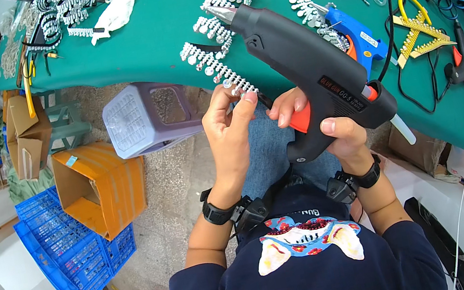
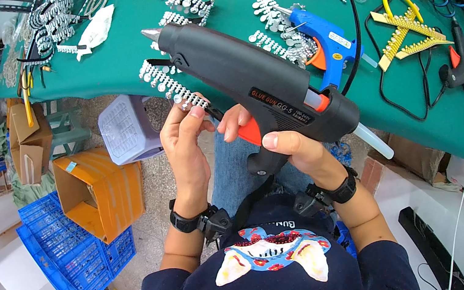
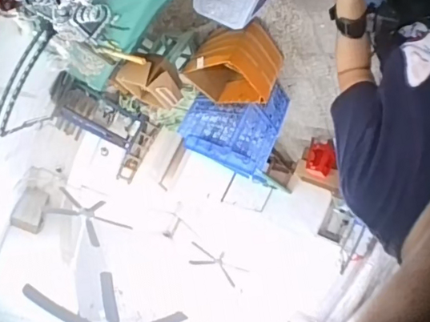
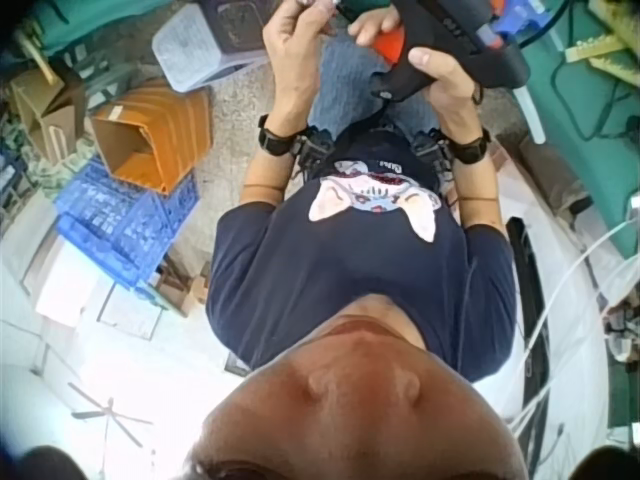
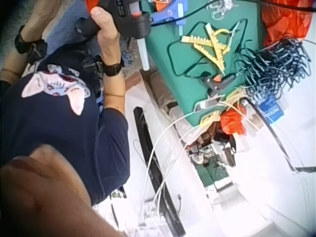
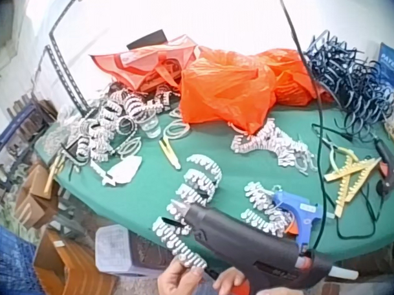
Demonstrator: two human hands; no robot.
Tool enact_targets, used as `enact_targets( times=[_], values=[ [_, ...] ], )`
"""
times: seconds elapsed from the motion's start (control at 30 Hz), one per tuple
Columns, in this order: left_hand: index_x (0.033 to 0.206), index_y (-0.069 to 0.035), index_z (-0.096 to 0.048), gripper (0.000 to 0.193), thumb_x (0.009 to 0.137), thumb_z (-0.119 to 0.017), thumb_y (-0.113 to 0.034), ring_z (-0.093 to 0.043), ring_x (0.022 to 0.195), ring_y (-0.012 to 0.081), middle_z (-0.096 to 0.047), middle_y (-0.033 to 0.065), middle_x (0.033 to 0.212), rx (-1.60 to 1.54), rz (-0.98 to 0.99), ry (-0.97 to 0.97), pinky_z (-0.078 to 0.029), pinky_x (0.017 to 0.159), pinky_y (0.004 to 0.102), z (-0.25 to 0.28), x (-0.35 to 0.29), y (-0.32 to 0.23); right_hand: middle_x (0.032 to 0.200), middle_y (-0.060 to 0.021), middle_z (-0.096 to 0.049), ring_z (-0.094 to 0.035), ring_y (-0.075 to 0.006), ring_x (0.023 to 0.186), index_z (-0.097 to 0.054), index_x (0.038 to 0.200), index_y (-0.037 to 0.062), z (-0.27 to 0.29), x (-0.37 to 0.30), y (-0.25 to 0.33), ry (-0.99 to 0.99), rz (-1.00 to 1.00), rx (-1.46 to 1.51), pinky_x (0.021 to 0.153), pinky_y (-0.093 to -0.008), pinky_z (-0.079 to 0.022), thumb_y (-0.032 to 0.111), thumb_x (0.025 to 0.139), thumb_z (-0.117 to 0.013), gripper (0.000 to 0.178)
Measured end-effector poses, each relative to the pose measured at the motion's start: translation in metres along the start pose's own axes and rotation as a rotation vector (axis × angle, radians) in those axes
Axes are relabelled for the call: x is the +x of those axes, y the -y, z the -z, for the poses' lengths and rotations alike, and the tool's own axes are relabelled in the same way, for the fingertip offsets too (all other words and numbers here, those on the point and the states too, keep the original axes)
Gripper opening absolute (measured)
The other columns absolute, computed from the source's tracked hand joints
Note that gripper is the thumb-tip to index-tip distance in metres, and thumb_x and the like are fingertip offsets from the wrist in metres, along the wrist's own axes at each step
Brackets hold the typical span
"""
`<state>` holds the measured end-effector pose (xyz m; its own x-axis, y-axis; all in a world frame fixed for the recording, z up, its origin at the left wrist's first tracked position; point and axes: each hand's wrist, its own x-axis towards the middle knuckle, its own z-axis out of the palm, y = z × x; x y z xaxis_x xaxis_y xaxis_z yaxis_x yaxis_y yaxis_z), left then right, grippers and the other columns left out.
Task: Using a hot glue gun to attach small white decorative pieces to a black strap for shoe manufacturing.
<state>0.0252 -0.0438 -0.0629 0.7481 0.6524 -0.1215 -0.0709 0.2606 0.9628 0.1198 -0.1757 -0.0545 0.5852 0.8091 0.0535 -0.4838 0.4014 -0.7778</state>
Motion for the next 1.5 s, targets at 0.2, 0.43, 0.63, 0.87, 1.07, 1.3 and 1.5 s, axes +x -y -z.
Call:
enact_targets(
  times=[0.2, 0.43, 0.63, 0.87, 1.07, 1.3, 1.5],
  values=[
    [0.091, 0.002, -0.062, 0.011, 0.081, -0.063, -0.002, -0.050, 0.080, 0.0058, -0.053, -0.0011, 0.090, 0.164, -0.027, -0.101, -0.042, 0.068, 0.0217, -0.011, 0.000, -0.009, 0.086, -0.0226, -0.061, -0.057, -0.0350, 0.092, -0.054, 0.097, -0.0021, 0.000, -0.001, 0.000, 0.019, -0.011, 0.026, 0.091, -0.0472, -0.041, 0.029, 0.068, -0.056, 0.043],
    [0.093, 0.001, -0.060, 0.018, 0.085, -0.049, -0.010, -0.051, 0.078, 0.0084, -0.054, 0.0015, 0.090, 0.187, -0.127, -0.032, -0.041, 0.063, 0.0234, 0.000, -0.001, 0.000, 0.087, -0.0223, -0.062, -0.057, -0.0349, 0.094, -0.054, 0.097, -0.0018, 0.004, -0.002, -0.002, 0.026, 0.000, 0.013, 0.091, -0.0476, -0.041, 0.029, 0.068, -0.056, 0.042],
    [0.111, -0.001, -0.055, 0.029, 0.086, -0.044, -0.010, -0.052, 0.077, 0.0089, -0.056, 0.0037, 0.092, -0.053, -0.050, -0.102, -0.041, 0.060, 0.0234, -0.008, -0.001, 0.008, 0.088, -0.0228, -0.062, -0.056, -0.0349, 0.095, -0.054, 0.098, -0.0016, 0.001, -0.004, -0.001, 0.036, -0.015, 0.002, 0.092, -0.0475, -0.042, 0.029, 0.068, -0.056, 0.043],
    [0.101, -0.001, -0.058, 0.016, 0.095, -0.052, -0.014, -0.054, 0.073, 0.0096, -0.059, 0.0030, 0.084, 0.009, 0.035, 0.267, -0.043, 0.065, 0.0220, 0.017, -0.005, 0.024, 0.088, -0.0228, -0.061, -0.057, -0.0348, 0.095, -0.054, 0.097, -0.0026, -0.003, -0.005, 0.002, 0.020, -0.051, 0.038, 0.091, -0.0473, -0.042, 0.029, 0.068, -0.057, 0.043],
    [0.071, -0.006, -0.053, 0.041, 0.100, -0.042, -0.033, -0.040, 0.052, 0.0074, -0.046, -0.0007, 0.058, 0.455, 0.162, -0.345, -0.033, 0.050, 0.0234, 0.138, -0.012, 0.054, 0.092, -0.0177, -0.061, -0.056, -0.0315, 0.100, -0.053, 0.105, -0.0005, 0.010, -0.003, -0.001, 0.161, 0.033, 0.031, 0.095, -0.0485, -0.040, 0.023, 0.074, -0.056, 0.039],
    [0.122, -0.003, -0.052, 0.034, 0.090, -0.059, -0.014, -0.056, 0.098, 0.0136, -0.058, 0.0071, 0.114, 0.651, -0.340, -0.086, -0.046, 0.081, 0.0257, 0.051, 0.047, -0.052, 0.095, -0.0193, -0.061, -0.056, -0.0319, 0.101, -0.053, 0.104, -0.0006, 0.026, -0.011, -0.011, 0.119, 0.095, -0.044, 0.095, -0.0479, -0.040, 0.024, 0.074, -0.056, 0.039],
    [0.132, 0.004, -0.042, 0.079, 0.072, -0.073, -0.038, -0.056, 0.106, 0.0350, -0.057, 0.0217, 0.116, 1.002, -0.335, 0.072, -0.044, 0.090, 0.0413, 0.003, 0.095, -0.060, 0.094, -0.0210, -0.062, -0.053, -0.0344, 0.107, -0.055, 0.098, -0.0021, 0.014, -0.015, 0.000, 0.024, 0.191, -0.079, 0.098, -0.0474, -0.036, 0.028, 0.071, -0.058, 0.041]
  ],
)
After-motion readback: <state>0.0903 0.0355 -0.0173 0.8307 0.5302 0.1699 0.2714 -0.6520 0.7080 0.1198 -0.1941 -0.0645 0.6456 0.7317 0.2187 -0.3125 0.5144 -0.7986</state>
